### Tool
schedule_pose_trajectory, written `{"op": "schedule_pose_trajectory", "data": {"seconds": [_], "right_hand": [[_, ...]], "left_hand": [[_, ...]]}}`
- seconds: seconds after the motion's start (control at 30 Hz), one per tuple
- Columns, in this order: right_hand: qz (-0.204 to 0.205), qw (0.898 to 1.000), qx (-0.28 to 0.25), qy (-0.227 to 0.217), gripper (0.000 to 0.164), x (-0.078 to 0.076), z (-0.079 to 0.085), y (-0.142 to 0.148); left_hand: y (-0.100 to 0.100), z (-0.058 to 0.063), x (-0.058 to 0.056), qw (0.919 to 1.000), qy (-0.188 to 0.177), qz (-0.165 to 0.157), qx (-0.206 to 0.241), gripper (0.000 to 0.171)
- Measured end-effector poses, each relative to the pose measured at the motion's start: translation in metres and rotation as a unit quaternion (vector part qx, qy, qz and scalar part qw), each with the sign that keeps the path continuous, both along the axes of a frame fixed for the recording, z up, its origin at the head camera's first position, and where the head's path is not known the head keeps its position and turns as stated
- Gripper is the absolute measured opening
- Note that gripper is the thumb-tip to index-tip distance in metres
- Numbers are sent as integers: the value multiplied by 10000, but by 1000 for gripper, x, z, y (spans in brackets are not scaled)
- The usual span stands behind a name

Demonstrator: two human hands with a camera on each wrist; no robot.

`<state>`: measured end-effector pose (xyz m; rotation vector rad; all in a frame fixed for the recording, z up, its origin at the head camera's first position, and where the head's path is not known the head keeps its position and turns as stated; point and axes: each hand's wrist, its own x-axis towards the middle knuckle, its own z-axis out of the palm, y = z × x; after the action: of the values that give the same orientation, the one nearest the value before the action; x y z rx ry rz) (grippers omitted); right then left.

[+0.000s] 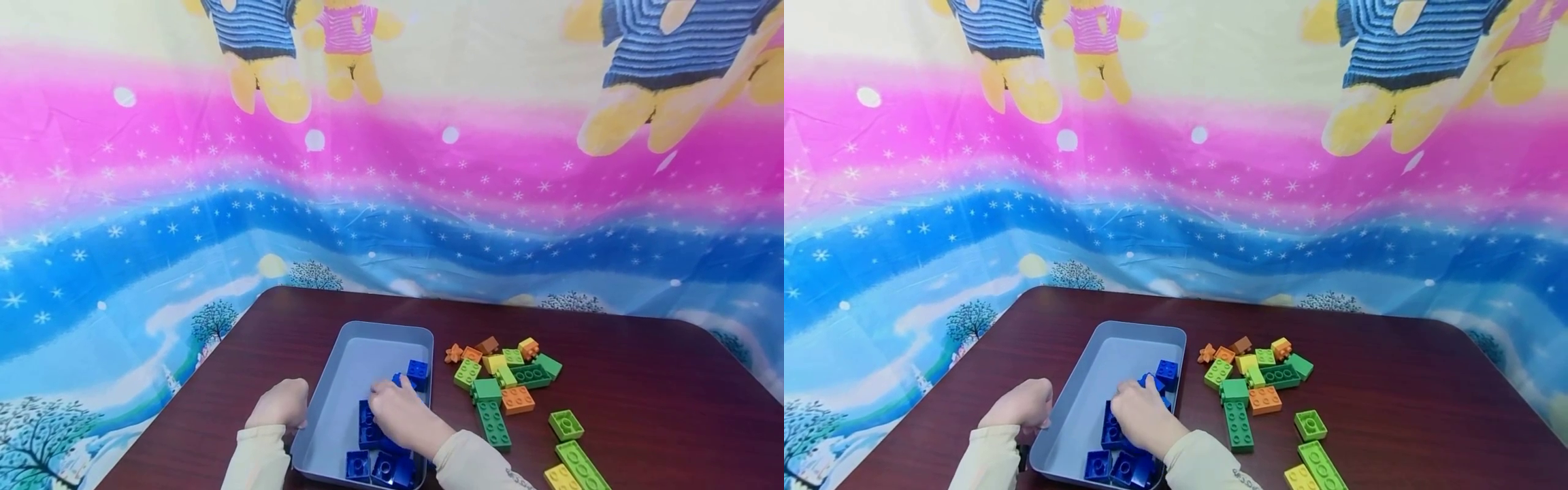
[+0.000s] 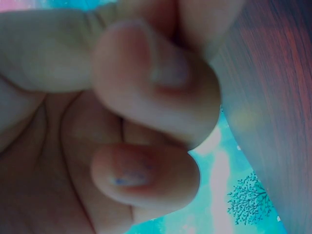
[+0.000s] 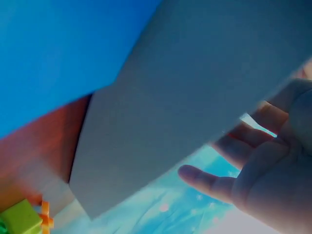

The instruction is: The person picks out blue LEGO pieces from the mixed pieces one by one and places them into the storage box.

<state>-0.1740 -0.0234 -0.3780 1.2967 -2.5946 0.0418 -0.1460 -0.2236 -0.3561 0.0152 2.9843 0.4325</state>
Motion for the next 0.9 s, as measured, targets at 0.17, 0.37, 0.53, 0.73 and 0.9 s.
{"op": "schedule_pose_trajectory", "data": {"seconds": [0.17,0.37,0.53,0.73,0.9], "right_hand": [[-6,9989,-417,208,13,-4,12,23],[-173,9965,-797,-191,12,-6,24,60],[-213,9942,-580,-885,14,4,22,80],[-248,9817,-304,-1862,20,15,14,87],[-291,9599,-343,-2766,24,20,8,87]], "left_hand": [[1,0,0,10000,11,-40,25,28],[-1,-2,-1,9999,112,-66,88,28],[-2,-2,0,9999,57,-64,86,28],[-2,-1,1,9999,64,-71,68,27],[-3,-3,0,9999,117,-95,83,28]]}}
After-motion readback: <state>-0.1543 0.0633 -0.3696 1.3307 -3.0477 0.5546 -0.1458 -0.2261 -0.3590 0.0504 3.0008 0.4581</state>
